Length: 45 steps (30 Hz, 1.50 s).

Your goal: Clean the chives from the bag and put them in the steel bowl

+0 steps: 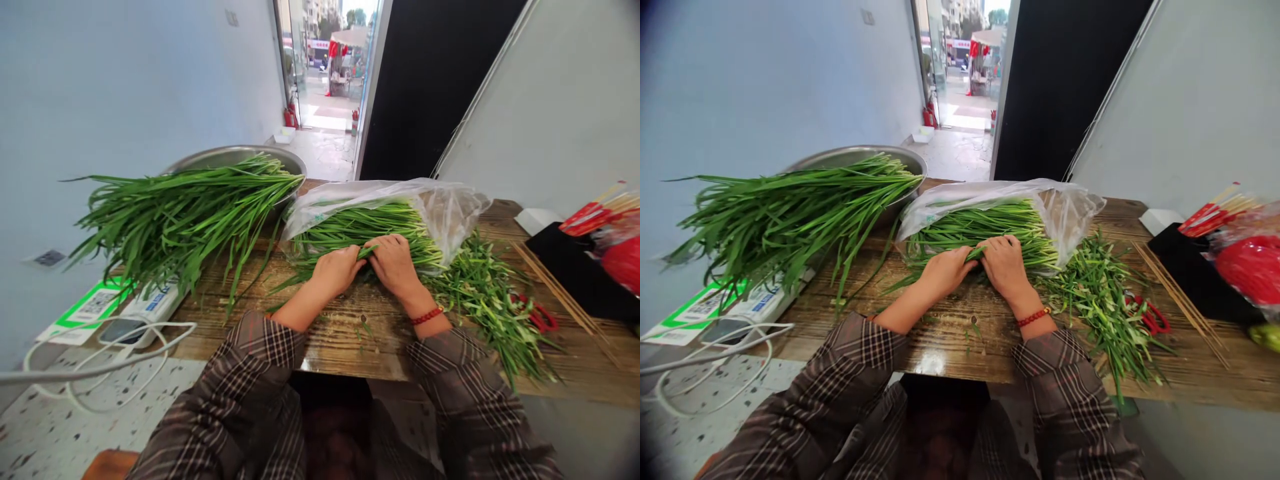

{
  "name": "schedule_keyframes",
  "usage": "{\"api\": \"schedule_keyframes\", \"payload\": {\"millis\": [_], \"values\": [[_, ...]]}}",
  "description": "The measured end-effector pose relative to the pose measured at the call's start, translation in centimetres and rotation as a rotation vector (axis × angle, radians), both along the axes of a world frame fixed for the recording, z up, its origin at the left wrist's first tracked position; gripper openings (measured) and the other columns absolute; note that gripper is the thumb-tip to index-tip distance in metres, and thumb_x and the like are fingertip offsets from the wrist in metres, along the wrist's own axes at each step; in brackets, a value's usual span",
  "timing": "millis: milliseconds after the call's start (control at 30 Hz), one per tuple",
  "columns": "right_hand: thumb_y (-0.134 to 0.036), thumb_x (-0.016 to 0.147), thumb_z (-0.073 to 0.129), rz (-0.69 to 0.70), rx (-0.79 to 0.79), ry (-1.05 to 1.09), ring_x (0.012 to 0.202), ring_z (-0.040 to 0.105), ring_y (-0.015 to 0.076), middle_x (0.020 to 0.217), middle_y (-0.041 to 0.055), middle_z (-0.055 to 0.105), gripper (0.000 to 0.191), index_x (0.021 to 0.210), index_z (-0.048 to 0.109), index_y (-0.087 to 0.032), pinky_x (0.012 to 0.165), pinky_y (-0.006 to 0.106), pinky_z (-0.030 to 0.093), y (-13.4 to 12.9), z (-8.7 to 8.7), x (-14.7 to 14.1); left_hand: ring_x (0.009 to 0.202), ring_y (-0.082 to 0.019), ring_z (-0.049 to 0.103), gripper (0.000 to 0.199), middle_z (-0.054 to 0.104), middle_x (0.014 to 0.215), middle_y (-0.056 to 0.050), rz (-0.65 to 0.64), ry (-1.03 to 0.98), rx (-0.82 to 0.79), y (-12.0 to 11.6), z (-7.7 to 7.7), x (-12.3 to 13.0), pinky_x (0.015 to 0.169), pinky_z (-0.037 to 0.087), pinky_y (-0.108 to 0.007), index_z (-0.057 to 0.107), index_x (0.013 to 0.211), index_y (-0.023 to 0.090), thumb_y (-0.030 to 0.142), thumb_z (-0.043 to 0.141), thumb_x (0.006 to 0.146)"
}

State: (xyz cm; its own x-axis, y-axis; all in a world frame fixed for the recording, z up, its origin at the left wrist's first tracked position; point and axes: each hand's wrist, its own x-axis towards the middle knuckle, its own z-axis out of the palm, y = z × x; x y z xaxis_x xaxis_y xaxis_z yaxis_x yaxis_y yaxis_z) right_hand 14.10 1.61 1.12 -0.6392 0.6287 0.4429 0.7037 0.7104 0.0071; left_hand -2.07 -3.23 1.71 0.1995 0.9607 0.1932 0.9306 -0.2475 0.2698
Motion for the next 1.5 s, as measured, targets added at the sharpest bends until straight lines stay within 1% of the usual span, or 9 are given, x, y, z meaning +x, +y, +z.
{"api": "schedule_keyframes", "payload": {"millis": [200,333,433,633,767,867,1033,1333,1500], "values": [[-0.021,0.095,0.049,0.009,-0.045,-0.098,0.111,0.053,0.0245,0.117,0.0074,0.066,0.022,0.115,0.058,-0.021,0.103,0.041,0.023,-0.4,0.0,-0.3,0.095,-0.024,0.068,0.022,0.070,0.101,-0.010,-0.005,0.155,-0.034,0.3,-0.1,-0.8,0.077,0.051,-0.033,0.057,0.104,0.016,0.028,0.039,0.099],[-0.023,0.099,0.041,-0.024,-0.056,-0.181,0.105,0.055,0.0233,0.107,0.0075,0.068,0.021,0.104,0.061,-0.021,0.103,0.041,0.023,-0.6,0.0,-0.7,0.093,-0.025,0.067,0.026,0.068,0.098,-0.012,-0.043,0.225,0.004,0.2,0.2,-0.7,0.076,0.051,-0.034,0.058,0.102,0.013,0.030,0.038,0.099],[-0.026,0.100,0.040,-0.036,-0.050,-0.194,0.102,0.055,0.0230,0.101,0.0068,0.068,0.022,0.100,0.061,-0.021,0.102,0.041,0.025,-0.7,0.2,-0.7,0.091,-0.025,0.067,0.026,0.067,0.097,-0.011,-0.049,0.234,0.024,0.2,0.2,-0.8,0.075,0.051,-0.034,0.058,0.101,0.013,0.029,0.038,0.099],[-0.020,0.098,0.043,0.043,-0.006,-0.110,0.109,0.054,0.0227,0.115,0.0068,0.067,0.025,0.119,0.057,-0.021,0.107,0.042,0.020,-1.1,0.2,-0.8,0.094,-0.024,0.065,0.024,0.066,0.100,-0.011,-0.060,0.183,0.008,0.1,0.1,-1.2,0.077,0.050,-0.033,0.059,0.109,0.013,0.025,0.041,0.098],[-0.019,0.098,0.041,0.044,0.002,-0.122,0.104,0.055,0.0222,0.106,0.0071,0.069,0.025,0.115,0.060,-0.020,0.105,0.040,0.023,-1.1,-0.2,-0.8,0.097,-0.026,0.062,0.024,0.065,0.097,-0.012,-0.068,0.197,0.073,-0.2,0.3,-1.4,0.077,0.048,-0.036,0.062,0.099,0.013,0.026,0.041,0.098],[-0.020,0.097,0.044,0.020,0.005,-0.153,0.100,0.055,0.0228,0.101,0.0068,0.068,0.023,0.113,0.061,-0.020,0.103,0.040,0.024,-1.1,-0.5,-0.9,0.098,-0.028,0.060,0.020,0.065,0.094,-0.014,-0.062,0.227,0.126,-0.3,0.2,-1.3,0.078,0.046,-0.040,0.062,0.095,0.013,0.019,0.043,0.095],[-0.020,0.096,0.045,0.002,-0.002,-0.209,0.098,0.054,0.0236,0.097,0.0064,0.067,0.021,0.108,0.062,-0.020,0.101,0.040,0.024,-1.2,-0.9,-1.2,0.091,-0.026,0.065,0.020,0.066,0.092,-0.013,-0.083,0.217,0.078,-0.3,-0.6,-1.3,0.075,0.048,-0.037,0.060,0.100,0.011,0.013,0.040,0.094],[-0.020,0.097,0.041,-0.009,0.024,-0.203,0.094,0.052,0.0230,0.092,0.0059,0.066,0.022,0.101,0.063,-0.020,0.097,0.039,0.026,-1.0,-1.0,-1.3,0.092,-0.028,0.069,0.026,0.070,0.096,-0.013,-0.055,0.137,-0.040,-0.5,0.0,-1.6,0.075,0.052,-0.036,0.059,0.102,0.013,0.026,0.037,0.099],[-0.019,0.097,0.038,0.042,0.044,-0.052,0.093,0.054,0.0239,0.092,0.0076,0.066,0.023,0.100,0.061,-0.018,0.088,0.037,0.032,-0.7,-2.4,-0.9,0.094,-0.025,0.068,0.029,0.070,0.098,-0.011,-0.091,-0.068,-0.075,0.3,-0.8,-1.8,0.078,0.049,-0.033,0.058,0.099,0.017,0.037,0.037,0.099]]}}
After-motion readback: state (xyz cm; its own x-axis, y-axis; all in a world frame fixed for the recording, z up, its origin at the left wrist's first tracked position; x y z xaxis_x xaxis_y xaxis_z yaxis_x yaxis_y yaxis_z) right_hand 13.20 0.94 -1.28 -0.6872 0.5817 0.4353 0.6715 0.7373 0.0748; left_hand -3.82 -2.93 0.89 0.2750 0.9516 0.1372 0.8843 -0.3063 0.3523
